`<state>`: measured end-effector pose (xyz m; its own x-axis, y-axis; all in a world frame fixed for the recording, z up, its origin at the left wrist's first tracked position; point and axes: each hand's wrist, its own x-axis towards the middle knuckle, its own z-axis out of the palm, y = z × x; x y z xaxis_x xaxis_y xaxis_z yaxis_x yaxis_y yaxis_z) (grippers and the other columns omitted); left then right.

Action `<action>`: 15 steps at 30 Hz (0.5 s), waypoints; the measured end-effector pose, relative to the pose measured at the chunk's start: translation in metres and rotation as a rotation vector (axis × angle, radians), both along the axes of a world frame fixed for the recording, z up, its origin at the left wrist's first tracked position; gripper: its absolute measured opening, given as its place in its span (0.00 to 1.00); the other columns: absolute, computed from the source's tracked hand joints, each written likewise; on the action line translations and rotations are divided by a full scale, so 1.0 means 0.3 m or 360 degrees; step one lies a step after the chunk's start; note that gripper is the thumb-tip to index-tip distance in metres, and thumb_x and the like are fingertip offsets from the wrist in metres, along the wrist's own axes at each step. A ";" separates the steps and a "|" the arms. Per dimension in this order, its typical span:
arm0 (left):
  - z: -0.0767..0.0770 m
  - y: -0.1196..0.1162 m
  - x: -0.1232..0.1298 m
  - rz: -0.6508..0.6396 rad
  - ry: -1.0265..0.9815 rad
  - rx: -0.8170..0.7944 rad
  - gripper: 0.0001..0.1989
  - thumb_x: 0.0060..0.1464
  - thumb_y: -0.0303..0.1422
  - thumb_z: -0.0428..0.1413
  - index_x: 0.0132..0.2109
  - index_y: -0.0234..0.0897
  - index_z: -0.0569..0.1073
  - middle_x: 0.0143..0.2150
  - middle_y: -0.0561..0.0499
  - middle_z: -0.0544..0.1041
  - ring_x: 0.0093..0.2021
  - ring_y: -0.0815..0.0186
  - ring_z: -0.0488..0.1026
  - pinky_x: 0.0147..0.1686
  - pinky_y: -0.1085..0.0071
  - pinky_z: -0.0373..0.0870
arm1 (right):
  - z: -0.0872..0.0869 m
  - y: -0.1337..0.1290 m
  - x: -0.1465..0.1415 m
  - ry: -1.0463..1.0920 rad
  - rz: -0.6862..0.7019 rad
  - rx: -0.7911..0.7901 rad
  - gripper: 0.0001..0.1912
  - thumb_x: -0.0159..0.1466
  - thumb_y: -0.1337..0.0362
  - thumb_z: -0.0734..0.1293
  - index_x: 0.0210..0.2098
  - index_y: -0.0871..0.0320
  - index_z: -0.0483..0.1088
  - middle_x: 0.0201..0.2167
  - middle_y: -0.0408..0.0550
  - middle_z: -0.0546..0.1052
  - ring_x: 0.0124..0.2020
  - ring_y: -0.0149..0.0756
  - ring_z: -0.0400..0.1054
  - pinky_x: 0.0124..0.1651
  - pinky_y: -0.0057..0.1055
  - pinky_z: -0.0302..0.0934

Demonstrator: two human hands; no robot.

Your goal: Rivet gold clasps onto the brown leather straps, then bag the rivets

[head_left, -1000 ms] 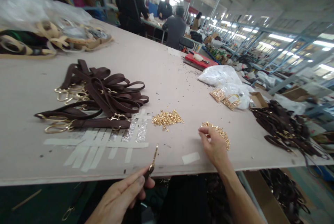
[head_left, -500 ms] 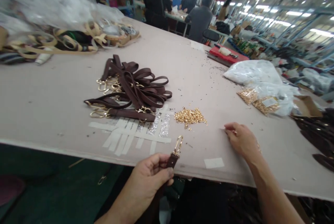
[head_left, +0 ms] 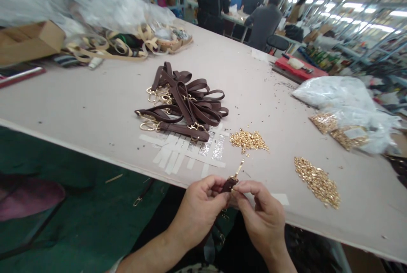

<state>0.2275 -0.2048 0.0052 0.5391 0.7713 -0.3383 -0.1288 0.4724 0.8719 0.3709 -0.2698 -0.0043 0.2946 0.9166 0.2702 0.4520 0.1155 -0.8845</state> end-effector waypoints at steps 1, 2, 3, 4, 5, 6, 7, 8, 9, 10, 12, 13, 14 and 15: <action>0.000 -0.003 -0.001 0.0006 -0.0001 0.0013 0.10 0.52 0.33 0.62 0.41 0.33 0.78 0.37 0.48 0.81 0.38 0.64 0.76 0.41 0.70 0.71 | 0.005 0.001 -0.001 -0.0030 0.0010 0.0015 0.07 0.63 0.71 0.67 0.37 0.52 0.72 0.35 0.44 0.78 0.39 0.35 0.74 0.42 0.29 0.69; -0.002 -0.006 -0.002 0.0013 0.0001 0.0028 0.09 0.52 0.32 0.62 0.40 0.33 0.78 0.38 0.48 0.81 0.38 0.64 0.76 0.41 0.70 0.72 | 0.011 0.001 -0.001 -0.0065 0.0018 0.0031 0.07 0.63 0.71 0.67 0.36 0.52 0.72 0.35 0.44 0.78 0.39 0.34 0.74 0.42 0.28 0.69; -0.004 -0.010 -0.003 0.0020 0.0003 0.0047 0.09 0.52 0.31 0.61 0.40 0.34 0.78 0.38 0.48 0.81 0.39 0.64 0.76 0.41 0.70 0.72 | 0.017 -0.001 -0.002 -0.0102 0.0024 0.0049 0.07 0.63 0.72 0.67 0.35 0.51 0.72 0.34 0.43 0.78 0.38 0.34 0.74 0.41 0.28 0.69; -0.006 -0.014 -0.005 0.0026 0.0010 0.0075 0.08 0.52 0.31 0.61 0.41 0.34 0.79 0.38 0.49 0.82 0.39 0.64 0.77 0.42 0.70 0.72 | 0.023 -0.003 -0.004 -0.0142 0.0028 0.0059 0.08 0.63 0.72 0.67 0.34 0.51 0.72 0.34 0.42 0.78 0.38 0.34 0.74 0.41 0.28 0.69; -0.008 -0.017 -0.006 0.0029 0.0025 0.0111 0.08 0.53 0.30 0.61 0.41 0.35 0.79 0.38 0.49 0.82 0.39 0.64 0.77 0.42 0.70 0.72 | 0.028 -0.005 -0.007 -0.0187 0.0030 0.0066 0.08 0.63 0.72 0.67 0.33 0.51 0.71 0.33 0.42 0.78 0.37 0.34 0.74 0.41 0.28 0.69; -0.009 -0.021 -0.008 0.0030 0.0044 0.0157 0.08 0.53 0.30 0.60 0.41 0.35 0.79 0.39 0.50 0.82 0.40 0.63 0.77 0.43 0.70 0.72 | 0.031 -0.009 -0.010 -0.0229 0.0022 0.0074 0.08 0.63 0.72 0.67 0.33 0.51 0.71 0.33 0.43 0.78 0.37 0.34 0.74 0.41 0.29 0.69; -0.009 -0.023 -0.010 0.0024 0.0068 0.0209 0.08 0.54 0.29 0.59 0.41 0.36 0.79 0.39 0.50 0.82 0.40 0.63 0.77 0.43 0.70 0.72 | 0.033 -0.013 -0.014 -0.0267 0.0009 0.0087 0.08 0.63 0.72 0.67 0.32 0.52 0.71 0.33 0.43 0.79 0.36 0.35 0.74 0.41 0.30 0.69; -0.008 -0.026 -0.012 0.0011 0.0095 0.0265 0.08 0.54 0.29 0.59 0.41 0.37 0.79 0.38 0.51 0.82 0.40 0.63 0.77 0.43 0.70 0.72 | 0.033 -0.017 -0.018 -0.0291 -0.0002 0.0099 0.08 0.63 0.72 0.67 0.32 0.52 0.71 0.33 0.44 0.79 0.36 0.35 0.74 0.41 0.31 0.69; -0.005 -0.028 -0.014 -0.0002 0.0118 0.0319 0.08 0.55 0.28 0.58 0.41 0.38 0.80 0.38 0.51 0.82 0.40 0.63 0.77 0.42 0.70 0.72 | 0.030 -0.021 -0.022 -0.0295 -0.0014 0.0107 0.08 0.63 0.72 0.67 0.32 0.52 0.71 0.34 0.44 0.79 0.37 0.36 0.74 0.41 0.31 0.69; -0.002 -0.030 -0.017 -0.0012 0.0140 0.0379 0.08 0.55 0.27 0.57 0.41 0.38 0.80 0.38 0.51 0.81 0.39 0.63 0.77 0.42 0.70 0.72 | 0.026 -0.026 -0.027 -0.0272 -0.0031 0.0113 0.07 0.63 0.72 0.67 0.32 0.52 0.71 0.34 0.44 0.78 0.37 0.35 0.74 0.42 0.31 0.69; 0.006 -0.034 -0.025 -0.0021 0.0207 0.0535 0.10 0.56 0.26 0.56 0.42 0.39 0.80 0.37 0.52 0.80 0.39 0.64 0.77 0.41 0.71 0.71 | 0.017 -0.034 -0.038 -0.0141 -0.0085 0.0088 0.06 0.63 0.71 0.68 0.33 0.52 0.71 0.34 0.44 0.78 0.38 0.34 0.74 0.43 0.30 0.69; 0.009 -0.036 -0.029 -0.0020 0.0260 0.0637 0.11 0.56 0.26 0.56 0.43 0.40 0.80 0.37 0.52 0.80 0.38 0.65 0.76 0.40 0.72 0.70 | 0.012 -0.037 -0.044 -0.0046 -0.0131 0.0064 0.05 0.63 0.70 0.68 0.34 0.52 0.71 0.34 0.43 0.78 0.39 0.33 0.74 0.43 0.29 0.69; 0.011 -0.039 -0.034 -0.0021 0.0316 0.0742 0.11 0.56 0.25 0.56 0.43 0.41 0.80 0.36 0.52 0.80 0.37 0.66 0.76 0.39 0.72 0.70 | 0.009 -0.040 -0.050 0.0061 -0.0189 0.0043 0.04 0.62 0.68 0.69 0.34 0.52 0.70 0.34 0.43 0.77 0.38 0.33 0.73 0.43 0.28 0.70; 0.013 -0.043 -0.038 -0.0024 0.0366 0.0841 0.12 0.57 0.25 0.55 0.44 0.42 0.80 0.36 0.53 0.79 0.37 0.66 0.75 0.39 0.72 0.69 | 0.006 -0.042 -0.056 0.0174 -0.0245 0.0025 0.04 0.62 0.67 0.70 0.34 0.52 0.70 0.33 0.43 0.76 0.37 0.32 0.73 0.41 0.27 0.70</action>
